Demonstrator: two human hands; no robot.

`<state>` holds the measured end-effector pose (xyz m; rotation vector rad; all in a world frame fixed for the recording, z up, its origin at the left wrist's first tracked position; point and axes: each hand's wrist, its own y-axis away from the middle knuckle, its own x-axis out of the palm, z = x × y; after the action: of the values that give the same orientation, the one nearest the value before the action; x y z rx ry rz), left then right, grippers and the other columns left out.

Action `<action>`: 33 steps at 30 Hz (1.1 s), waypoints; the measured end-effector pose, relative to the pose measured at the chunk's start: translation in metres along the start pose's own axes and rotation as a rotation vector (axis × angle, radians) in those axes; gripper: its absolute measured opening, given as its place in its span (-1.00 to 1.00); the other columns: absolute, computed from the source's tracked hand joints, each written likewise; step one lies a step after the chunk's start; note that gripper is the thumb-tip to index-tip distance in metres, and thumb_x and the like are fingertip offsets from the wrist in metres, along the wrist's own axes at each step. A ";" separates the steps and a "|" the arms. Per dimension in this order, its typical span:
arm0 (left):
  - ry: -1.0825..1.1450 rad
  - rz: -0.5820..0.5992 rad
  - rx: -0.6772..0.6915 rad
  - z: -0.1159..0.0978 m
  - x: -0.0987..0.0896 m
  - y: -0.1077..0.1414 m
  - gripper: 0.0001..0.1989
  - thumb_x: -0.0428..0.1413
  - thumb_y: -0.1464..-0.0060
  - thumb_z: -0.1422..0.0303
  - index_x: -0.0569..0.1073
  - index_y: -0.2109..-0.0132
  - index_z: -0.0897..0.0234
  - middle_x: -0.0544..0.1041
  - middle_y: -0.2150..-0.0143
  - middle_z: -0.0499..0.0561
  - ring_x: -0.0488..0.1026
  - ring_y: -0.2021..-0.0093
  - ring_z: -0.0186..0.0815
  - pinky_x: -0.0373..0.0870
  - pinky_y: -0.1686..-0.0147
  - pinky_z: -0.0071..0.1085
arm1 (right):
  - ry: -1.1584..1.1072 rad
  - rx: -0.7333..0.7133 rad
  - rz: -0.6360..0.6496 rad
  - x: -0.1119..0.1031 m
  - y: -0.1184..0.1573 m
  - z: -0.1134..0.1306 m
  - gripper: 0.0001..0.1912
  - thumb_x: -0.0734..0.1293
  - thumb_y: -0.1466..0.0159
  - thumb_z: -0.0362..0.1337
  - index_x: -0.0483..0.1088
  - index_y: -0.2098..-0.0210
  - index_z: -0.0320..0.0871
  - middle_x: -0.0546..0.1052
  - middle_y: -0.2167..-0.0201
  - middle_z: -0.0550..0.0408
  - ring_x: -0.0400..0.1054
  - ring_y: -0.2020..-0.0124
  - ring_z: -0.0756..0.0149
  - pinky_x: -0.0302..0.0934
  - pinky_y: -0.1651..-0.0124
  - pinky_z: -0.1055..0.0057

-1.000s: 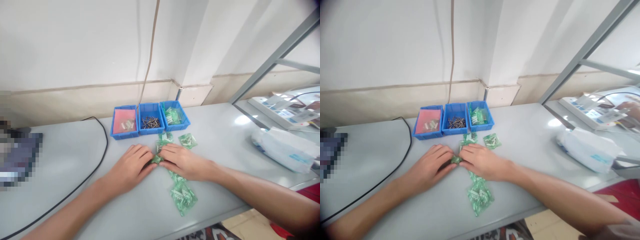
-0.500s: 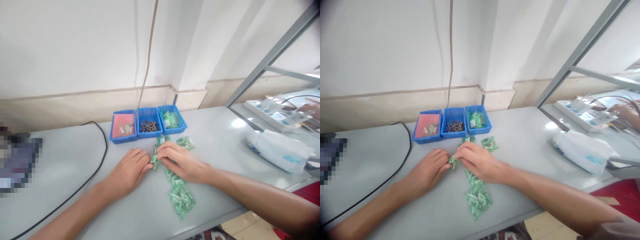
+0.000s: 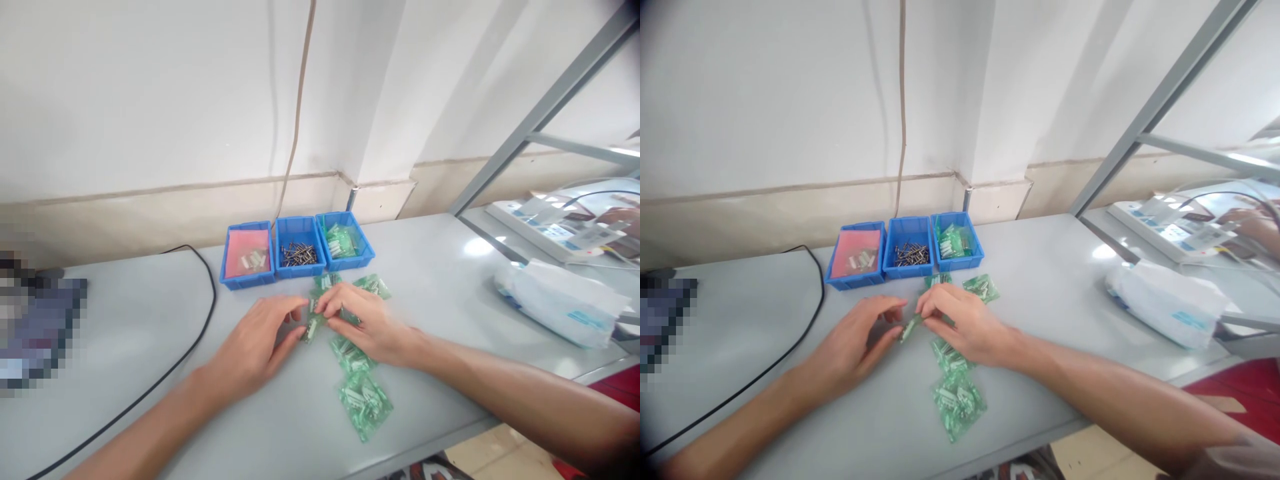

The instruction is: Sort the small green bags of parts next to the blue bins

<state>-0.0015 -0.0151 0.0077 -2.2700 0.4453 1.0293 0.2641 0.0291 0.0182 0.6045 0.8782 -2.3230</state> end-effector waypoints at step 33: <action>-0.029 -0.114 -0.034 0.001 -0.002 -0.002 -0.84 -0.02 -0.52 0.43 0.46 0.00 0.18 0.51 0.31 -0.09 0.46 0.28 -0.27 0.40 0.16 -0.35 | 0.005 -0.011 -0.012 0.006 -0.003 -0.001 -0.92 0.31 -0.53 -0.30 0.43 0.00 -0.09 0.47 0.04 -0.03 0.41 0.04 0.21 0.34 -0.04 0.29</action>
<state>-0.0023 -0.0130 0.0093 -2.2794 0.2843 1.0171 0.2578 0.0297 0.0158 0.6019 0.8983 -2.3268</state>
